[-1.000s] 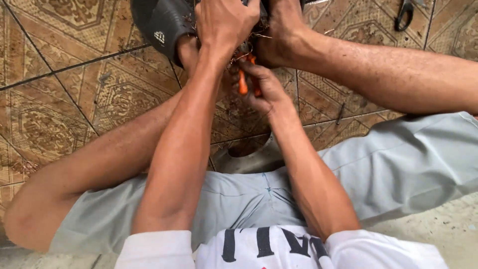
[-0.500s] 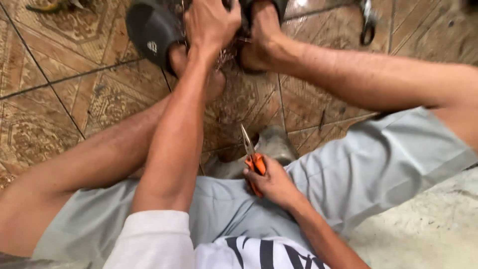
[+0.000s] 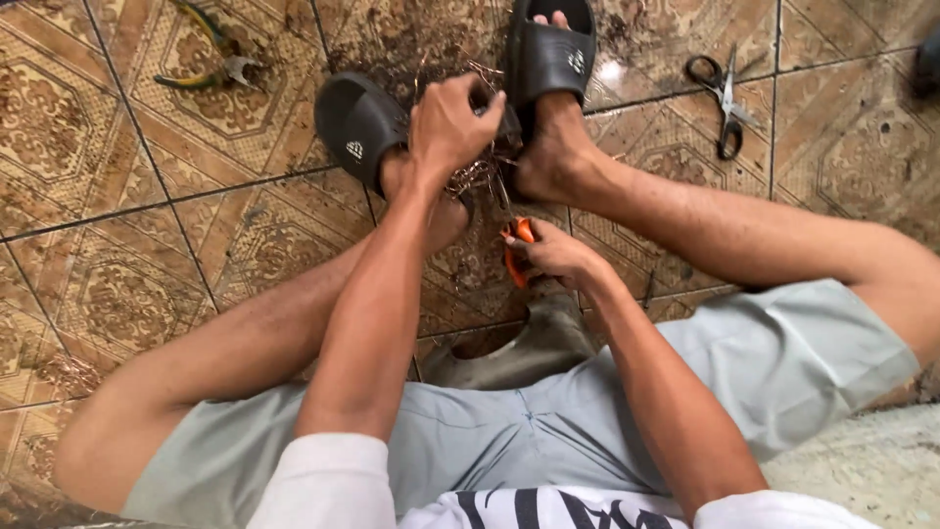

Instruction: Extracting copper wire from a motor winding using pliers while sitting on the floor.

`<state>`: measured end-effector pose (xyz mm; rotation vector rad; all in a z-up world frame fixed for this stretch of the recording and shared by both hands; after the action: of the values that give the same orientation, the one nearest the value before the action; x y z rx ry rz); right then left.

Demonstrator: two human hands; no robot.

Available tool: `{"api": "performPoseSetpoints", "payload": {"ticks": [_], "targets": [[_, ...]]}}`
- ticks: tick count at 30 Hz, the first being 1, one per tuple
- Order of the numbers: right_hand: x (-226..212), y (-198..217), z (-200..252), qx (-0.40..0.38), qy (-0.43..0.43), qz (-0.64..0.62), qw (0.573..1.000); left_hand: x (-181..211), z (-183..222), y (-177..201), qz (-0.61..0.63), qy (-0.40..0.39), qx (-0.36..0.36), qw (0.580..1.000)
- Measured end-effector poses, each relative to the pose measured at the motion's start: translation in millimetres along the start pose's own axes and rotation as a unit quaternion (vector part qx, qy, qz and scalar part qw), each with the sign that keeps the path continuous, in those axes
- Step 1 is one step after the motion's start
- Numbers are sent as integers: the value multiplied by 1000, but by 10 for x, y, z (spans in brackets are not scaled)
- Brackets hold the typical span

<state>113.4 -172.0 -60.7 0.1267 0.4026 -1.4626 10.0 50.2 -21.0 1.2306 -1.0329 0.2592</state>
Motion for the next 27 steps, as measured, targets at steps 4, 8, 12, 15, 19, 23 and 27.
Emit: {"api": "performPoseSetpoints", "payload": {"ticks": [4,8,12,15,19,23,27], "targets": [[-245,42,24,7,-44,43,998,-112,19,-82,-4,21,-39,999],[-1662,404,195,264,334,308,851,-3,6,-25,-15,-11,-24,1000],[-1433,531,-221,243,268,281,889,-95,7,-103,-40,1,-10,999],[-486,-51,16,209,170,247,931,105,64,-15,-70,-29,29,997],[88,-440,335,225,100,231,941,72,-111,103,-81,-5,24,996],[1126,-606,381,201,73,464,860,-24,-98,-23,-65,-24,19,997],[671,-517,896,154,51,270,949,161,-98,52,-52,11,19,998]]}}
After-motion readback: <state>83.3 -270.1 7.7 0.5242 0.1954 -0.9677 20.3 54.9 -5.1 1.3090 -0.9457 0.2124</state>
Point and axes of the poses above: each hand's wrist, its own z-axis away from the middle knuckle, its own y-axis out of the back of the hand, x = y × z, the point moved 6 cm from there along -z, towards the middle knuckle, and after that the axes turned 10 degrees about -y, right-handed, at the moved point
